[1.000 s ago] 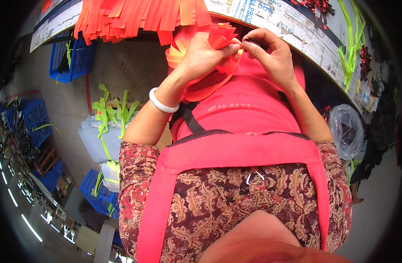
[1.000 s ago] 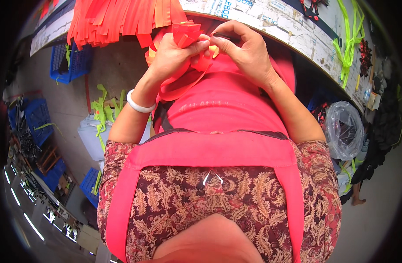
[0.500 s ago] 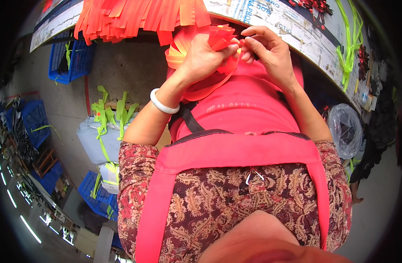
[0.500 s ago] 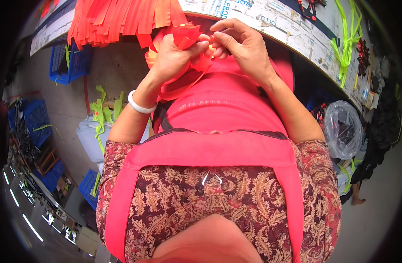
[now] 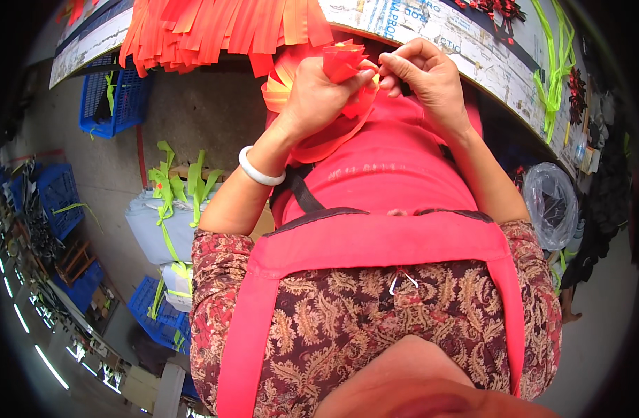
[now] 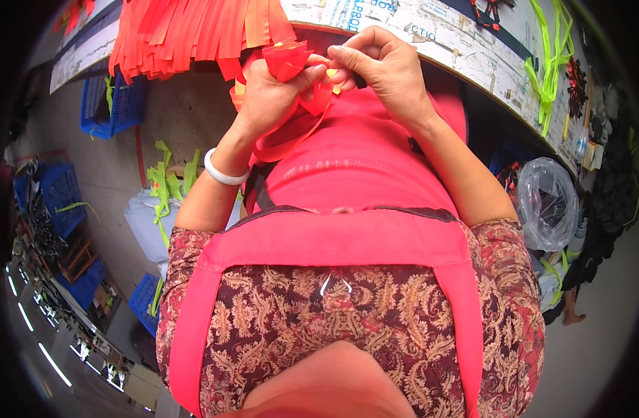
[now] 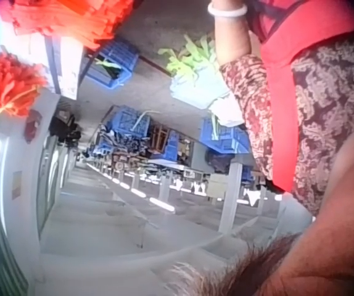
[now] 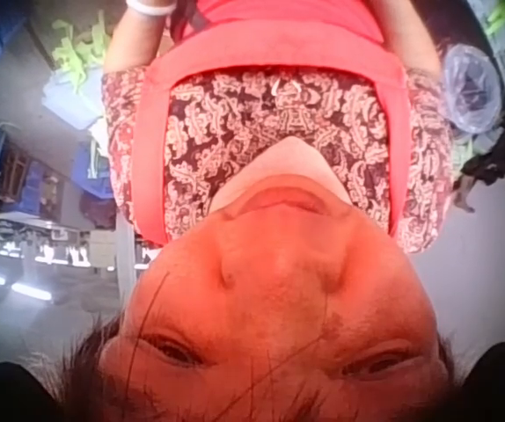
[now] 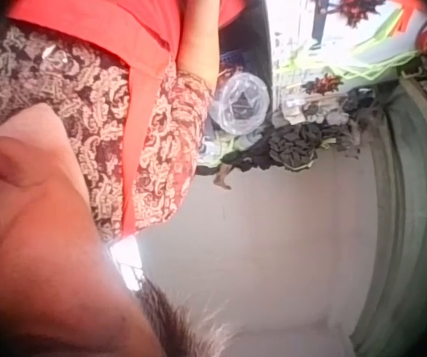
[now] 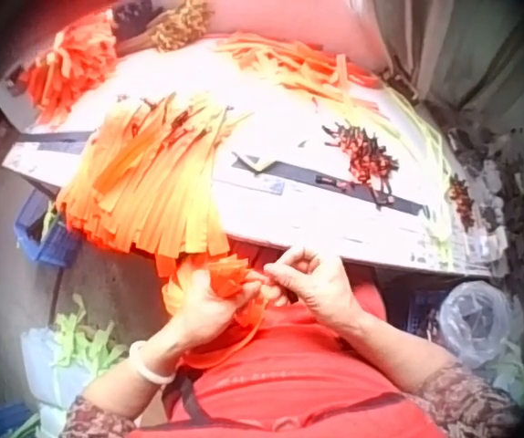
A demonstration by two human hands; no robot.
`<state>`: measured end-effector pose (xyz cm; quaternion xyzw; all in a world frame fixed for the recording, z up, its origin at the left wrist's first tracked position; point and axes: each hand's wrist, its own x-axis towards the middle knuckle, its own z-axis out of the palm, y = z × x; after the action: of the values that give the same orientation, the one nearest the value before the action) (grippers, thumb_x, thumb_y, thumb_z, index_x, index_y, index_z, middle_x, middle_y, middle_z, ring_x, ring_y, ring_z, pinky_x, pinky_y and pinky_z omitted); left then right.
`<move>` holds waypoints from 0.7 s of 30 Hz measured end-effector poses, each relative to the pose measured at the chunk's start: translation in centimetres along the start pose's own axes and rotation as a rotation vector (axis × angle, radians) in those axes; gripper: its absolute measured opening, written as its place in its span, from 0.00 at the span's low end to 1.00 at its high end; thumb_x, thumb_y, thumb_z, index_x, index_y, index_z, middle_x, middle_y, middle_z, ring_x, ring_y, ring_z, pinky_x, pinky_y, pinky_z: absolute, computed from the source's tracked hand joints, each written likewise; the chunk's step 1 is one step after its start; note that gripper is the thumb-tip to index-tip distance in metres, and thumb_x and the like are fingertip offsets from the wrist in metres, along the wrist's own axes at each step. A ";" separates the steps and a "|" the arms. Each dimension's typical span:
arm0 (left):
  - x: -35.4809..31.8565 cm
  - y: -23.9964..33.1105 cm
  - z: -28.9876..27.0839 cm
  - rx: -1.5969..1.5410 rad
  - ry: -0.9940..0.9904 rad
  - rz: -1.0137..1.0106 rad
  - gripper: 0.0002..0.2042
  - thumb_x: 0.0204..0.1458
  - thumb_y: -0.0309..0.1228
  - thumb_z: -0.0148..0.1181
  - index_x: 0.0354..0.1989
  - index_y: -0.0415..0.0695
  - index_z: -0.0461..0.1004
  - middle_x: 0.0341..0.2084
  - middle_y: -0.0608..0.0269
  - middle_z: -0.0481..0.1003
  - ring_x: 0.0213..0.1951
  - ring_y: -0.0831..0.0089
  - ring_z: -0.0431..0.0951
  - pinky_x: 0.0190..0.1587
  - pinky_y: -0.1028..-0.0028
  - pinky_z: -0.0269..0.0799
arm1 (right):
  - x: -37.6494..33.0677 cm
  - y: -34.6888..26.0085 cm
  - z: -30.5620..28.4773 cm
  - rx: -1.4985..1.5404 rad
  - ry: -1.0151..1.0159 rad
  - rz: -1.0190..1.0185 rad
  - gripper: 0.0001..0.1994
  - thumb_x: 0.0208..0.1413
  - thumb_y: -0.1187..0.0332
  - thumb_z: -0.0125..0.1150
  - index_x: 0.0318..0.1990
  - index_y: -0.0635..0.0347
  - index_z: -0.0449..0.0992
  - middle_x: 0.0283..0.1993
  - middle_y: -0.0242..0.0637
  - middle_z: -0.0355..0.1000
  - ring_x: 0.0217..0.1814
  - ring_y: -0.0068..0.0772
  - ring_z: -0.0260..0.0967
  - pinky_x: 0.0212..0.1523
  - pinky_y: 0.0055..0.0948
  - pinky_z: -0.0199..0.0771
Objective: Attaching black plastic clips to red fabric strips at a manufacturing workstation.
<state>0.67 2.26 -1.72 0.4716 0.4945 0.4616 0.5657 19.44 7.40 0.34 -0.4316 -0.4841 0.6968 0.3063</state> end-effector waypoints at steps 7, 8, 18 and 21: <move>0.4 -0.6 0.0 0.032 -0.016 0.088 0.06 0.56 0.25 0.59 0.39 0.36 0.77 0.26 0.66 0.77 0.23 0.82 0.73 0.26 0.81 0.69 | -0.8 0.3 0.4 -0.192 -0.076 -0.067 0.08 0.62 0.71 0.54 0.45 0.65 0.72 0.32 0.35 0.74 0.28 0.18 0.71 0.31 0.18 0.74; 0.4 -0.4 0.1 -0.022 -0.014 0.045 0.05 0.55 0.24 0.59 0.37 0.36 0.78 0.25 0.67 0.77 0.25 0.82 0.73 0.27 0.80 0.69 | -0.8 0.5 0.2 -0.226 -0.078 -0.071 0.09 0.63 0.71 0.54 0.46 0.66 0.71 0.32 0.35 0.74 0.28 0.18 0.71 0.31 0.18 0.74; 0.2 -0.9 0.0 -0.031 -0.005 0.065 0.05 0.53 0.24 0.61 0.37 0.37 0.78 0.25 0.67 0.77 0.27 0.83 0.74 0.29 0.80 0.69 | 0.3 0.8 0.1 0.369 -0.163 0.219 0.09 0.61 0.65 0.57 0.40 0.62 0.71 0.29 0.33 0.73 0.22 0.14 0.67 0.20 0.13 0.62; 0.2 -1.2 -0.2 -0.026 0.003 0.068 0.05 0.53 0.24 0.61 0.37 0.38 0.78 0.24 0.67 0.77 0.27 0.83 0.74 0.29 0.79 0.69 | 0.0 0.9 0.7 0.345 -0.149 0.211 0.09 0.61 0.65 0.57 0.40 0.62 0.71 0.29 0.33 0.73 0.21 0.14 0.66 0.19 0.13 0.61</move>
<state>0.58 2.33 -2.97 0.4799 0.4730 0.4876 0.5551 18.83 6.85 -0.40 -0.3683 -0.3311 0.8276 0.2641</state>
